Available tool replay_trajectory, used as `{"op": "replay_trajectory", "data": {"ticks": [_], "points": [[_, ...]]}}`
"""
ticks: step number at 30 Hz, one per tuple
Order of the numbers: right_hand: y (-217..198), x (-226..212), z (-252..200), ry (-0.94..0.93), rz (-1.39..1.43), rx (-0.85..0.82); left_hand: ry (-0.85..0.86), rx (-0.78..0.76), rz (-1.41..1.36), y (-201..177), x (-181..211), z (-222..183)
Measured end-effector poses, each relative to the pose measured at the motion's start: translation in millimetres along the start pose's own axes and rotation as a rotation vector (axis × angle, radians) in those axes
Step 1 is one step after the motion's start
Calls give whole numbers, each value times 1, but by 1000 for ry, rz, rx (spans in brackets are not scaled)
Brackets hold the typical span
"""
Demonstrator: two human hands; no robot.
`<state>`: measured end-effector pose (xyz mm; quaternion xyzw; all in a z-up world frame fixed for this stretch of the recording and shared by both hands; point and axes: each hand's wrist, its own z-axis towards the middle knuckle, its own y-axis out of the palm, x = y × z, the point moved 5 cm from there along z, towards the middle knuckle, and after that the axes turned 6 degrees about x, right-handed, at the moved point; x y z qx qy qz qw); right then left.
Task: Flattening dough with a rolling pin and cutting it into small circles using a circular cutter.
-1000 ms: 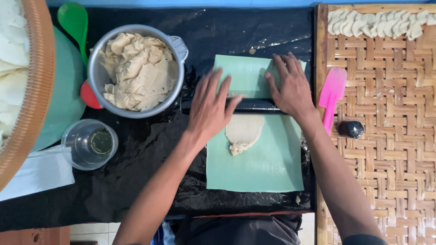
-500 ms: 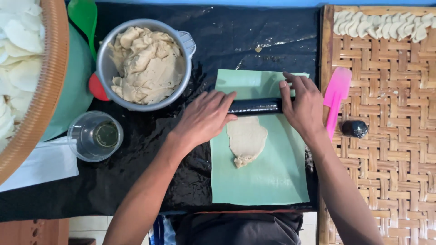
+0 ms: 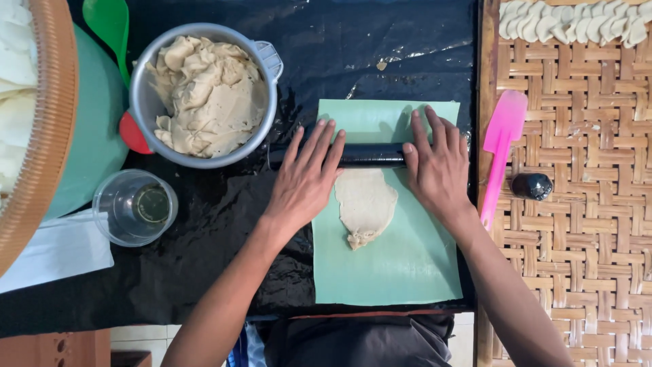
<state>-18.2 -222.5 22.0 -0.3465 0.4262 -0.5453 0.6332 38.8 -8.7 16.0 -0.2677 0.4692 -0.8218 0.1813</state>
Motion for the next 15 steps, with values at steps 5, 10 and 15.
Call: {"op": "replay_trajectory", "data": {"ticks": [5,10,15], "points": [[-10,-10,-38,-21,81,-63,1,-62,100,-8,23,-35],[-20,-21,-78,19,108,-98,-95,-7,-93,-16,37,-60],[-14,-20,-66,24,62,-115,-158,-3,20,1,33,-49]]}}
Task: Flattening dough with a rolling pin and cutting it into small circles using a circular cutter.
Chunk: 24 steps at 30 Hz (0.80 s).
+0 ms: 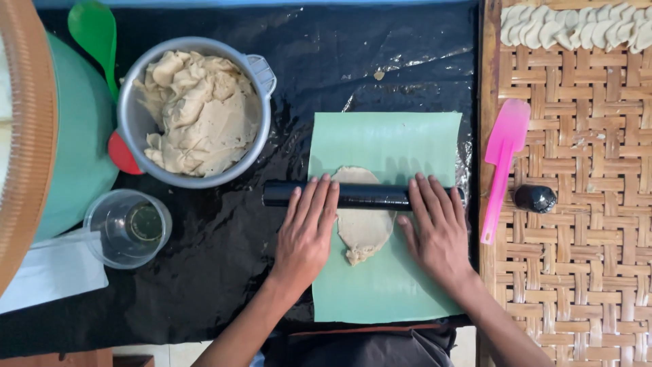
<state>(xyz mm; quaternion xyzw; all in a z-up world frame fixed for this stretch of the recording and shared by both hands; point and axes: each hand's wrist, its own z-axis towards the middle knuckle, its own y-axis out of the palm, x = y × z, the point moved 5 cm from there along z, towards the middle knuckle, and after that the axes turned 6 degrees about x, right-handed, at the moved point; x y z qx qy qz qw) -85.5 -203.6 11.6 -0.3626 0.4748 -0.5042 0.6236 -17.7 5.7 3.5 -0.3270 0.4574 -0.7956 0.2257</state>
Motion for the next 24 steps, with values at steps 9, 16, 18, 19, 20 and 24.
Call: {"op": "replay_trajectory", "data": {"ticks": [9,16,18,19,20,24], "points": [[12,25,75,-16,-27,-12,-32,-43,-20,16,-22,64],[43,63,127,62,38,3,1,-8,68,36,-53,117],[49,75,138,22,20,120,55,72,57,32,-58,131],[49,74,142,17,17,124,54,79,58,26,-55,131],[44,73,147,27,47,211,47,130,76,18,-53,132],[46,85,161,186,86,301,-65,-208,-128,10,-44,113]]}}
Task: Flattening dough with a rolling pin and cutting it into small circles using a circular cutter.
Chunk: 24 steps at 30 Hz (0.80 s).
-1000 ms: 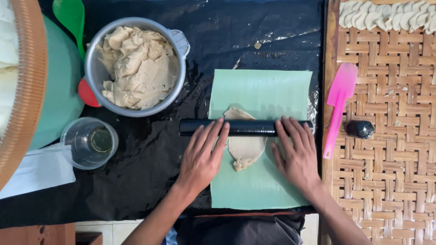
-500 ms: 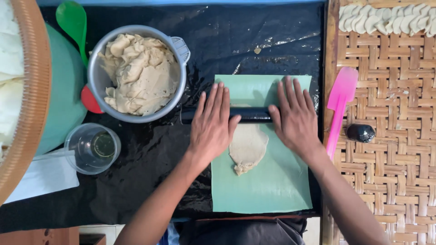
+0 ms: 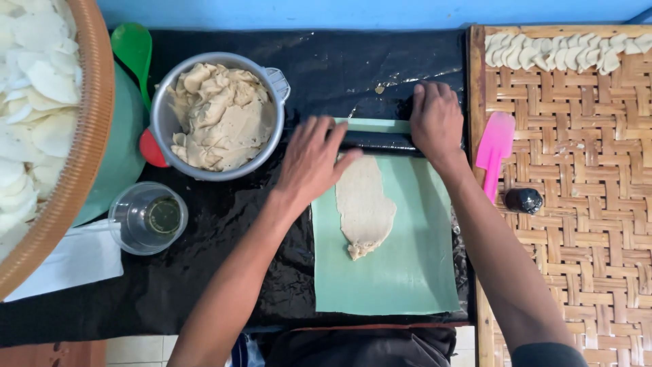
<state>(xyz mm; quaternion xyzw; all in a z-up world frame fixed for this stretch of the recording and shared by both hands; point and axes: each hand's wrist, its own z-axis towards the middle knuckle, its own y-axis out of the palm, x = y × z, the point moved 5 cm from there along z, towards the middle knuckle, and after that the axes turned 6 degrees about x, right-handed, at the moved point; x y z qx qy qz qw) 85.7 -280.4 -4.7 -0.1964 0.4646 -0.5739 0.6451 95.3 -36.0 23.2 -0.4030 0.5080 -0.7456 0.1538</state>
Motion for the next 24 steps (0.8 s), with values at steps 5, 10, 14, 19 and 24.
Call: {"op": "replay_trajectory", "data": {"ticks": [5,10,14,19,24], "points": [[-26,-21,7,-24,133,108,202,222,112,-9,-6,-20],[-80,-69,-37,-214,202,52,222,217,139,-9,11,-45],[-86,-77,-92,-220,156,-67,177,154,52,1,23,-78],[-66,-61,-135,-166,103,-168,95,153,93,20,24,-90],[-56,-67,-110,-190,-71,-245,51,138,163,18,19,-54]]}}
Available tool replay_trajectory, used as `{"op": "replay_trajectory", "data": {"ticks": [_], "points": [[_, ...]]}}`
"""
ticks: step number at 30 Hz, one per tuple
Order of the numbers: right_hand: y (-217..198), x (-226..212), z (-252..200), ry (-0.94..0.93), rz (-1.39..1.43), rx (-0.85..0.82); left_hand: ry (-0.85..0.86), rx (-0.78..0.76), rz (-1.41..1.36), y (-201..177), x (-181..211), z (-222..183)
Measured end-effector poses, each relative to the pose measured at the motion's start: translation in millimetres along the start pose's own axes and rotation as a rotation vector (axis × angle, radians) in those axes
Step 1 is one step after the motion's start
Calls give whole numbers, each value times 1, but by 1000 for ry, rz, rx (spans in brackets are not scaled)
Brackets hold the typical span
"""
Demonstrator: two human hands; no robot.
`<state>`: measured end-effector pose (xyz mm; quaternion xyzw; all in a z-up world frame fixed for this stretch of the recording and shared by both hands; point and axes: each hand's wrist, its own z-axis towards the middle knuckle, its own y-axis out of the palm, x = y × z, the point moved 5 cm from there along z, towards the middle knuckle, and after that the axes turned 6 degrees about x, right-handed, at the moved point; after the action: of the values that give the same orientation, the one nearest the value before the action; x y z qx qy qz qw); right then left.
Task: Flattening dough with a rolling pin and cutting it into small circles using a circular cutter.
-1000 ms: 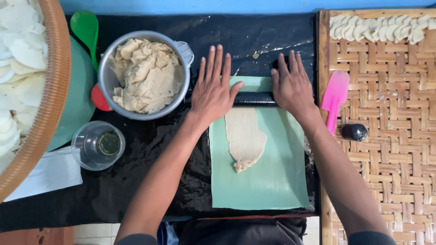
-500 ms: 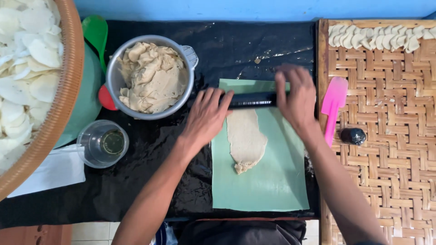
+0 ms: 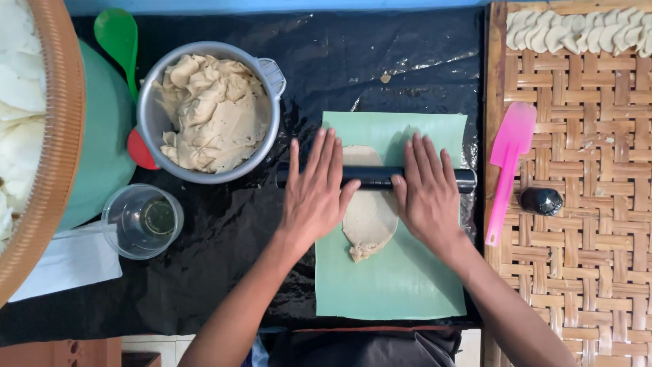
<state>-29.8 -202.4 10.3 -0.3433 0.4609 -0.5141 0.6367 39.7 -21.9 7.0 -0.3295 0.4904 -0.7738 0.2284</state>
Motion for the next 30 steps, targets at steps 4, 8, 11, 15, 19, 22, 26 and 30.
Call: {"op": "replay_trajectory", "data": {"ticks": [4,8,11,15,19,22,26,30], "points": [[11,16,39,-35,-4,0,-9,-27,61,11,-18,36],[29,42,77,-31,57,-8,4,26,14,18,-36,76],[45,61,99,-6,90,36,-13,61,5,31,-50,101],[39,64,129,74,121,128,-60,294,71,37,-62,125],[30,66,138,87,120,146,-22,355,-58,13,-47,116],[26,70,139,75,210,-36,-20,149,-153,0,-33,88],[40,68,130,43,438,-403,143,58,-145,-5,-25,52],[47,68,140,4,482,-392,191,50,-30,-4,-20,48]]}}
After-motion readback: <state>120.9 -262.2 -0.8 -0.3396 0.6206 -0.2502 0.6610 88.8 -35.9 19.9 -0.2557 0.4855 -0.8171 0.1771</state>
